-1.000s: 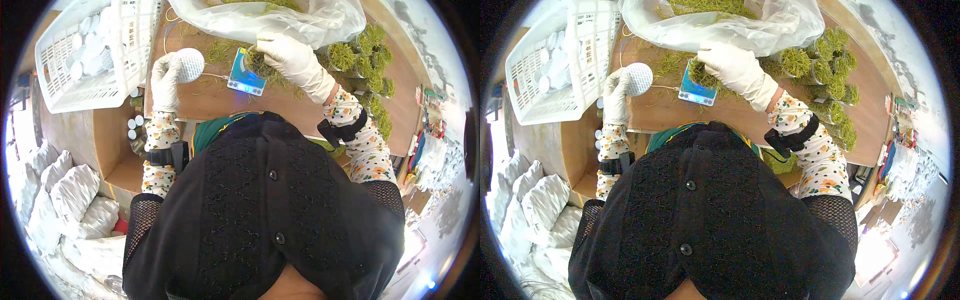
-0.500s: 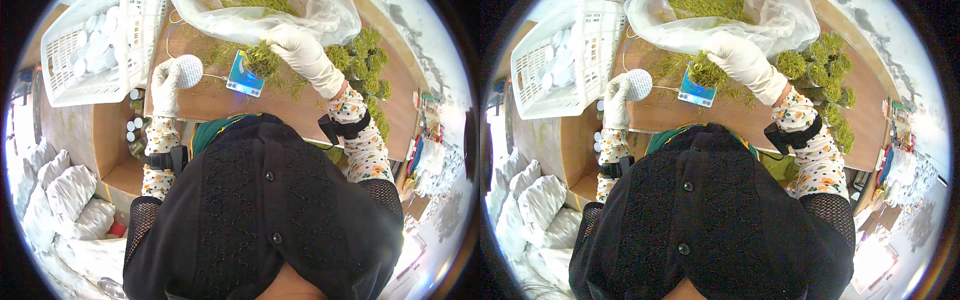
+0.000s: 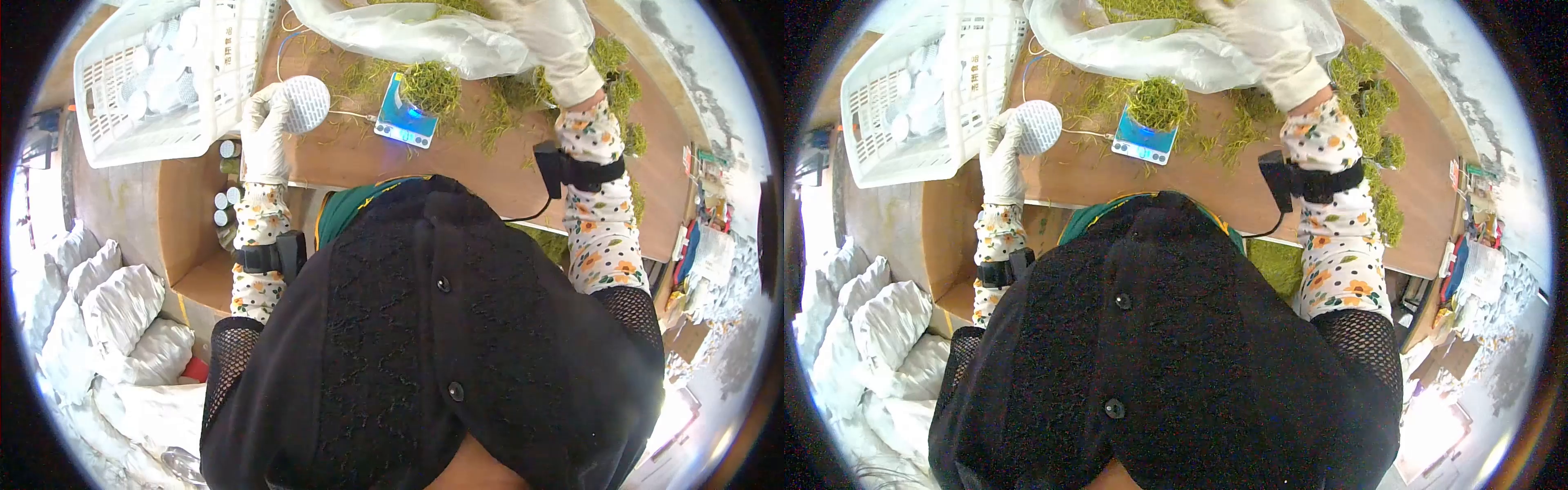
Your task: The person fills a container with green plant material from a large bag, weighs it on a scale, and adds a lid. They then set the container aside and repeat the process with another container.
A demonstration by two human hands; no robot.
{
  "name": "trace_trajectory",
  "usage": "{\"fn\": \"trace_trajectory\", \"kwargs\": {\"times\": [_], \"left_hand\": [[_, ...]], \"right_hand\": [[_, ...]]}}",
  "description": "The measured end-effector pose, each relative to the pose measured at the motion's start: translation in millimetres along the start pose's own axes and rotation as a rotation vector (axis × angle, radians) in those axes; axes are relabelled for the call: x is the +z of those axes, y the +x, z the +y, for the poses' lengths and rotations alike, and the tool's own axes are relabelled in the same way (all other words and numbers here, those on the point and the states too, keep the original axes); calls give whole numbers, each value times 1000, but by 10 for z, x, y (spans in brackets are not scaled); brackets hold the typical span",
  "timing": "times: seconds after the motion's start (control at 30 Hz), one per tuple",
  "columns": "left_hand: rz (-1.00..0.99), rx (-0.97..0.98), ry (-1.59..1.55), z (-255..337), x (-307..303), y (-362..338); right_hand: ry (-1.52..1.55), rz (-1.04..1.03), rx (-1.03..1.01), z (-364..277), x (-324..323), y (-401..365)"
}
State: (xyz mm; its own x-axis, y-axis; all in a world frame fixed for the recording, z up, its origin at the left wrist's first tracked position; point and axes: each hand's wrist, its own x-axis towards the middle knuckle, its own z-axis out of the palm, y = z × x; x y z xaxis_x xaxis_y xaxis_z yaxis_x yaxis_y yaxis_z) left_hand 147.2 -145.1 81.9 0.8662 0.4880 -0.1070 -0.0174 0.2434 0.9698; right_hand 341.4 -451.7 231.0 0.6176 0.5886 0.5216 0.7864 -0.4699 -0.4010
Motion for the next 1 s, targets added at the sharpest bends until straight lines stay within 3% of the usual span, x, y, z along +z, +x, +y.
{"fn": "trace_trajectory", "kwargs": {"times": [0.03, 0.17, 0.27, 0.33, 0.4, 0.47, 0.5, 0.6, 0.67, 0.73, 0.8, 0.87, 0.93, 1.0], "left_hand": [[-1, 15, 23, -6, -17, 22], [-28, 39, 2, 31, 24, 94], [-121, 111, -22, 304, 295, 175], [-240, 200, -16, 554, 616, 227], [-324, 237, -32, 672, 963, 233], [-409, 278, -165, 748, 1268, 166], [-556, 204, -230, 823, 1428, 129], [-567, 249, -227, 939, 1599, 48], [-558, 136, -208, 971, 1590, -2], [-524, 110, -136, 844, 1491, 105], [-457, 275, -99, 844, 1393, 188], [-397, 348, -121, 870, 1266, 252], [-347, 309, -196, 864, 1082, 206], [-247, 316, -101, 806, 933, 207]], "right_hand": [[7, -42, 97, 20, 99, -153], [614, 11, 354, 158, 493, -561], [376, 19, -27, -126, 387, -465], [-45, -143, -222, -613, 162, -233], [-187, -197, -300, -852, 175, -136], [-47, -151, -266, -948, 243, -103], [-91, -90, -285, -941, 285, -118], [41, -196, -65, -1019, 55, -113], [-31, 139, -217, -863, 283, -227], [40, 297, -279, -740, 342, -317], [258, 280, -260, -548, 173, -448], [113, -15, 144, -314, 284, -775], [97, -237, 378, -385, 330, -1012], [-63, -163, 77, -249, 584, -1309]]}}
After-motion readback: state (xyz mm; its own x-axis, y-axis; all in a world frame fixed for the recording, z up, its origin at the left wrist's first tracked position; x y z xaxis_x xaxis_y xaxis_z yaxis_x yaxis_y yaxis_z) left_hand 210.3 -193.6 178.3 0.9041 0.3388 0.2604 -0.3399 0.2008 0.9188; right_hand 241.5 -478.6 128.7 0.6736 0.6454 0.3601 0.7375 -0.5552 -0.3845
